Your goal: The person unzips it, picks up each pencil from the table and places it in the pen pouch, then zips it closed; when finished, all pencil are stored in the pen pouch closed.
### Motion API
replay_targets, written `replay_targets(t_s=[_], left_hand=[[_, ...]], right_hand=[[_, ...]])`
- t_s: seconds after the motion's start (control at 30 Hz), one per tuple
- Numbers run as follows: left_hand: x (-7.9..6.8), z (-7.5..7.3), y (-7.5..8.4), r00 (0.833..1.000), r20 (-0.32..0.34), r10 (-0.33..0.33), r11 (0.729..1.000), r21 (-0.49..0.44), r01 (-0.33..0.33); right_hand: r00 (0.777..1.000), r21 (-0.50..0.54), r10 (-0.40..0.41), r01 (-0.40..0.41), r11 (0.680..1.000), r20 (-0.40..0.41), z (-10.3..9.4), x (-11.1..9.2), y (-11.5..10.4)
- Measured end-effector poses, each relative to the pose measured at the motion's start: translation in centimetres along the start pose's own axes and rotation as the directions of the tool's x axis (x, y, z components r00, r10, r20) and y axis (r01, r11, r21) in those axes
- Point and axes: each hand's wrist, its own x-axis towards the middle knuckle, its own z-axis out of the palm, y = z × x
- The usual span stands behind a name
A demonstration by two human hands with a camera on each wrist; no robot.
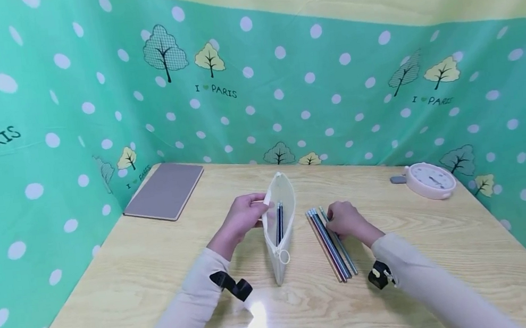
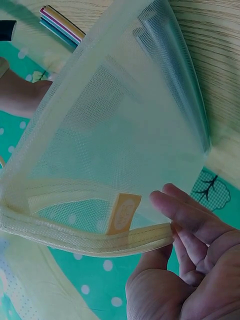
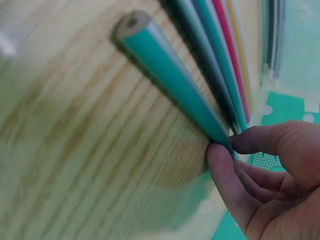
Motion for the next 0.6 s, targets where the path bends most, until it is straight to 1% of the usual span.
replay_targets(t_s=[0.1, 0.17, 0.23, 0.3, 0.37, 0.4, 0.47, 0.53, 0.6], left_hand=[[0.0, -0.1, -0.2, 1.0, 0.005, 0.006, 1.0, -0.004, -0.006], [0.0, -0.1, -0.4, 1.0, 0.009, 0.008, 1.0, -0.01, -0.008], [0.1, -0.1, -0.5, 1.0, 0.01, 0.006, 1.0, -0.011, -0.005], [0.1, -0.1, -0.4, 1.0, 0.007, 0.007, 1.0, -0.011, -0.007], [0.0, -0.1, -0.3, 1.0, 0.004, 0.01, 1.0, -0.007, -0.01], [0.0, -0.1, -0.3, 1.0, 0.003, 0.01, 1.0, -0.005, -0.01], [-0.1, 0.0, -0.2, 1.0, 0.004, 0.015, 1.0, -0.006, -0.015], [-0.1, 0.0, -0.2, 1.0, 0.008, 0.018, 1.0, -0.006, -0.018], [-0.1, 0.1, -0.3, 1.0, 0.01, 0.018, 1.0, -0.004, -0.018]], right_hand=[[1.0, 0.084, 0.021, -0.02, 0.996, -0.009, -0.8, -0.3, 0.0], [0.999, 0.177, 0.038, -0.035, 0.984, -0.014, -2.0, -0.6, -0.2], [0.998, 0.285, 0.038, -0.021, 0.958, -0.055, -3.5, -0.9, -0.9], [0.993, 0.407, 0.027, 0.022, 0.913, -0.115, -5.2, -1.5, -1.8], [0.981, 0.535, 0.016, 0.092, 0.84, -0.195, -6.6, -2.4, -2.9], [0.973, 0.594, 0.013, 0.13, 0.794, -0.23, -7.1, -2.9, -3.4], [0.959, 0.706, 0.012, 0.199, 0.68, -0.282, -7.8, -3.9, -4.5], [0.949, 0.784, 0.013, 0.252, 0.568, -0.315, -8.1, -4.9, -5.5], [0.939, 0.83, 0.013, 0.297, 0.472, -0.344, -8.1, -5.6, -6.3]])
